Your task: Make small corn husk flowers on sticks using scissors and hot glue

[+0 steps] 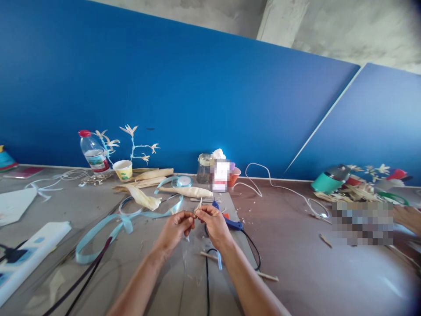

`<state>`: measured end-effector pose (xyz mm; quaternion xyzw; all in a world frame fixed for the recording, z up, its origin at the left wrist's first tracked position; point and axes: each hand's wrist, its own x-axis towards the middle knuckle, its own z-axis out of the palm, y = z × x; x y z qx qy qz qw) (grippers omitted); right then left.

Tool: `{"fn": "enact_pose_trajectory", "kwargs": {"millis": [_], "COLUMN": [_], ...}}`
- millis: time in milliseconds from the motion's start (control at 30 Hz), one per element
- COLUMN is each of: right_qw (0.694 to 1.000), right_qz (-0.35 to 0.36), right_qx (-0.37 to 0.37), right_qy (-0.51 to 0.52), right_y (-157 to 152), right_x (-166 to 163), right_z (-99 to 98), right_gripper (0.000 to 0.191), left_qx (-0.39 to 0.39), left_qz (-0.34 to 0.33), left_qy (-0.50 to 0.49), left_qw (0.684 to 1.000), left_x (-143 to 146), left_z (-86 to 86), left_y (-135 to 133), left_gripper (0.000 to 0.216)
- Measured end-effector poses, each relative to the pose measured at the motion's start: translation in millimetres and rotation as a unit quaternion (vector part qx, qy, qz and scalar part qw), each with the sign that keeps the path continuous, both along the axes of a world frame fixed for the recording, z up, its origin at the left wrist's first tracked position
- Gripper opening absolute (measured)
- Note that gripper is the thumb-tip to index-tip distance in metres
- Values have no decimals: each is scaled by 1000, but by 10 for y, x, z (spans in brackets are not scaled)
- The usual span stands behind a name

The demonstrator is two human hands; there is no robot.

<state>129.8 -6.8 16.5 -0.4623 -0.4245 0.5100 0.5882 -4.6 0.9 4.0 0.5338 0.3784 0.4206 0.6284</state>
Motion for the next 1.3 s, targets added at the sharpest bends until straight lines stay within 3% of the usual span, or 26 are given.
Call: {"fn": "enact_pose_trajectory", "kwargs": {"millis": [300,633,1033,1300], "right_qw": [999,999,998,993], "right_qz": [20,13,-30,-43], "right_qx": [-12,-13,11,28], "right_qy": [46,39,-58,-108], "right_y": [-5,5,2,-11], "right_x": [-1,-15,-8,-27], "right_z": [2,-44,-41,-35], "right_gripper": [7,9,11,14], "left_qx": [-67,-15,45,56], "left_qz": [-4,9,35,38], "left_qy": [-68,-11,106,116], "left_qw": [995,1000,993,991], "left_x": [19,7,30,40], "left_z": [54,-31,58,33], "left_y": [-24,7,-21,-23], "left_gripper": [25,20,22,26]}}
